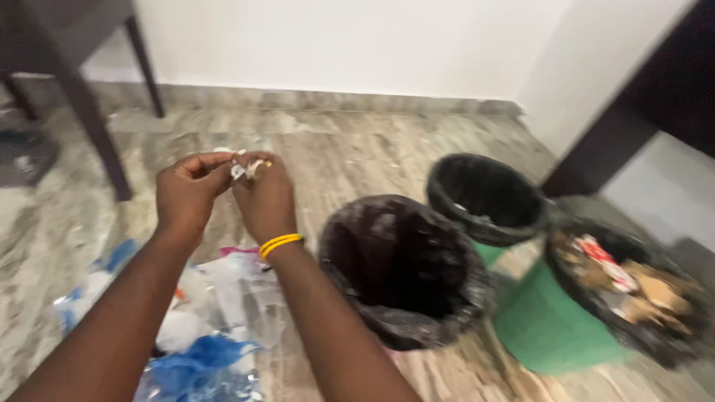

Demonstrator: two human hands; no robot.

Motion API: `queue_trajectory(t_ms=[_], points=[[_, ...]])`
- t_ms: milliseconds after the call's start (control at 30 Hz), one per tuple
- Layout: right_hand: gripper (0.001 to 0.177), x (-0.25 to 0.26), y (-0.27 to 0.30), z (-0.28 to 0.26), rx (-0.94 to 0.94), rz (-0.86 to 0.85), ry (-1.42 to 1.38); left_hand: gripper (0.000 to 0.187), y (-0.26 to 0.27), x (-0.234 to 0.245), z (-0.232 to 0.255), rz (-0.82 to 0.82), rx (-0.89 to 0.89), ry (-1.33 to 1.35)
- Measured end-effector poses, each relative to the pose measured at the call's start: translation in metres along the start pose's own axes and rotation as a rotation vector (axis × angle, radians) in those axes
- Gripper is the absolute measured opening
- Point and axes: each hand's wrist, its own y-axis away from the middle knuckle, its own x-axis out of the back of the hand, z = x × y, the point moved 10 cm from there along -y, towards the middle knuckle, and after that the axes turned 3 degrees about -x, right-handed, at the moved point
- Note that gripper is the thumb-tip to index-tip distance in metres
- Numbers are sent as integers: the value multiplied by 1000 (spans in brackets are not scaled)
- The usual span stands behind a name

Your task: The person sits on the floor and sorts various waste items into three separate bins. They place cardboard and paper packaging into one bin, crumpled tissues into another, and plastic bags and containers into a third bin.

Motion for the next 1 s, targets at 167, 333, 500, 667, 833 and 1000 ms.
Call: queue_trajectory(t_ms=[167,333,500,667,833,1000], points=[[19,169,-32,-27,83,30,148,20,32,-169,29,-149,62,416],[16,328,-41,5,5,34,485,23,68,-342,35,-530,24,349],[19,420,-22,87,-151,36,592,43,94,-455,-3,-657,-330,-493],[20,459,1,136,-133,80,617,30,124,-530,-77,-930,-779,-1208],[14,478,12,137,-181,195,607,35,143,-487,-66,-1111,-291,-1037],[16,448,4,141,-80,53,625,38,155,-456,-34,-1103,-373,-818]])
